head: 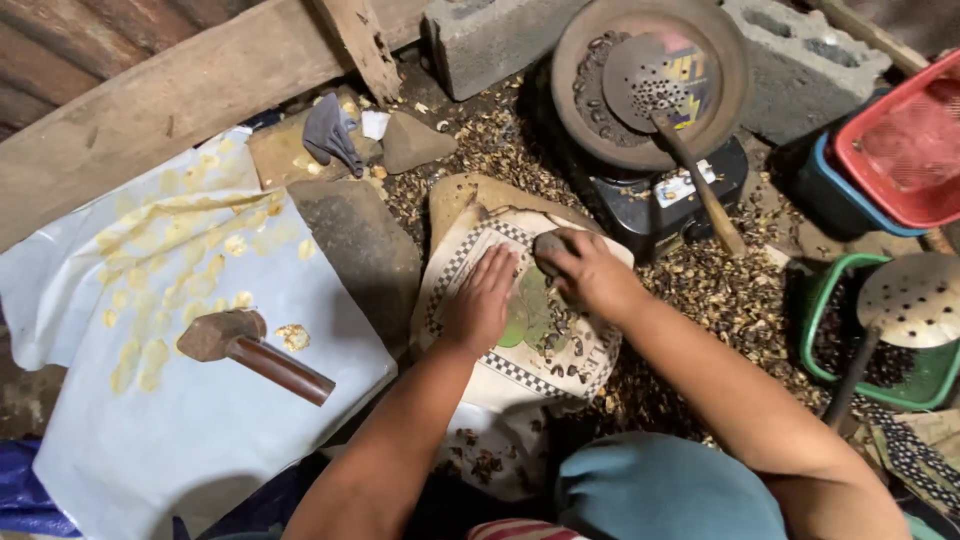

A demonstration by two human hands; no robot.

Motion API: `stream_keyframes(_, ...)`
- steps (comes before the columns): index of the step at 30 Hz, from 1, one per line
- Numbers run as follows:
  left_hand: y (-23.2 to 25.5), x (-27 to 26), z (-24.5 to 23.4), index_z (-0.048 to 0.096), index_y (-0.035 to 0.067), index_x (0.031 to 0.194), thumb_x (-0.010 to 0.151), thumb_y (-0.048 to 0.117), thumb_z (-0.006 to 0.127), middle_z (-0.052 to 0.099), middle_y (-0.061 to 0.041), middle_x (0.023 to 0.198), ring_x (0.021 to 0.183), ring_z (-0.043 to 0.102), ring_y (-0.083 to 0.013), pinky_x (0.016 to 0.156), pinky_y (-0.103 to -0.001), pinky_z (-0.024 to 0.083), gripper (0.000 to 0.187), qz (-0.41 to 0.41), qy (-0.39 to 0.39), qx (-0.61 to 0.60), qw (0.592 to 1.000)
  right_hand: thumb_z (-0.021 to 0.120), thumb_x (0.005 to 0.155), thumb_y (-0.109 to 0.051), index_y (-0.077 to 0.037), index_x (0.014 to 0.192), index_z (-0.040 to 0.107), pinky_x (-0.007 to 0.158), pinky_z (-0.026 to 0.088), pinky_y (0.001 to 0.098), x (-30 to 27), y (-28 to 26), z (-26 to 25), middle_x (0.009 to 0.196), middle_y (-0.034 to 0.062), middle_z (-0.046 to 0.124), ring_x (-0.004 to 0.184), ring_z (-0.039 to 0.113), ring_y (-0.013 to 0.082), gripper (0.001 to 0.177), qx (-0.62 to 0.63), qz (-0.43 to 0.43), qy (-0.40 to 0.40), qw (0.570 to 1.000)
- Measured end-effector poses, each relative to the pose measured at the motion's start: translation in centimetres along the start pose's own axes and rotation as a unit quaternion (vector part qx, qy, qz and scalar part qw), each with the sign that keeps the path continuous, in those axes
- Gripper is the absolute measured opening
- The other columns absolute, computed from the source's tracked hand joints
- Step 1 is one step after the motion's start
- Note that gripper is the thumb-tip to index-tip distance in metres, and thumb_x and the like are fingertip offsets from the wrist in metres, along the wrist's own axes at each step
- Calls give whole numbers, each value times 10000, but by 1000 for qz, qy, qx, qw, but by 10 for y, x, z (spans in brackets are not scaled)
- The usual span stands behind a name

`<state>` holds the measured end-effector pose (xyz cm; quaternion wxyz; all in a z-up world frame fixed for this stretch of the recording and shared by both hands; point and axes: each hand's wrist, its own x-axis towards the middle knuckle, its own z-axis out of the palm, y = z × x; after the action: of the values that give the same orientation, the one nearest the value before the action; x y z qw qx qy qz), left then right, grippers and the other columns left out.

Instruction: Cracking nuts with a wooden hammer, peeling them by hand on a cloth, and stirring them in a roasting pan

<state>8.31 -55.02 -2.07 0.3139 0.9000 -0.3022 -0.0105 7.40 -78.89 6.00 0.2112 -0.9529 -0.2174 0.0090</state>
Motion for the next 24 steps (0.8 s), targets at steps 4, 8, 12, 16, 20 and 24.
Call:
stream_keyframes(4, -26, 2, 21, 634, 118, 1285, 929, 109, 618, 581, -126, 1346, 1289, 547, -360, 1091, -467, 453, 357, 92, 60, 59, 992, 710, 866, -339, -243, 1330, 593, 867, 592, 556, -8, 33, 12, 1318, 148, 579, 1143, 635, 440, 489, 82, 149, 5, 985)
stream_keyframes(8, -49, -8, 55, 693, 255, 1147, 907, 231, 679, 621, 32, 1101, 1118, 602, -221, 949, -371, 525, 242, 45, 86, 70, 993, 699, 902, -433, -152, 1380, 503, 862, 614, 558, -28, 38, 21, 1240, 242, 547, 1040, 680, 508, 589, 16, 179, -67, 981)
stream_keyframes(12, -28, -5, 26, 668, 257, 1169, 879, 290, 720, 595, 18, 1068, 1030, 611, -247, 891, -408, 538, 297, 14, 120, 53, 991, 638, 949, -407, -185, 1417, 482, 799, 608, 527, -28, 22, 18, 1137, 185, 572, 972, 694, 473, 541, -4, 161, -48, 986)
stream_keyframes(16, -15, -5, 15, 700, 247, 1046, 860, 277, 750, 603, 11, 1034, 995, 627, -264, 863, -409, 538, 195, 3, 123, 27, 992, 586, 990, -372, -198, 1417, 496, 857, 593, 520, -24, -9, 18, 1163, 186, 603, 1017, 687, 437, 470, 31, 76, -23, 996)
stream_keyframes(20, -7, -3, 17, 723, 236, 1010, 830, 280, 793, 614, -20, 1056, 1041, 621, -297, 885, -437, 524, 198, -25, 133, 19, 991, 586, 985, -299, -105, 1407, 456, 879, 550, 613, -12, -16, 7, 1183, 291, 582, 1010, 657, 540, 483, 66, 149, -44, 986)
stream_keyframes(24, 1, 5, 25, 732, 270, 953, 768, 271, 834, 606, -17, 1062, 1056, 606, -319, 890, -474, 508, 211, -48, 140, 19, 989, 608, 967, -373, -223, 1416, 438, 941, 547, 580, 5, 10, 21, 1184, 238, 624, 1080, 674, 496, 503, 91, 230, -128, 960)
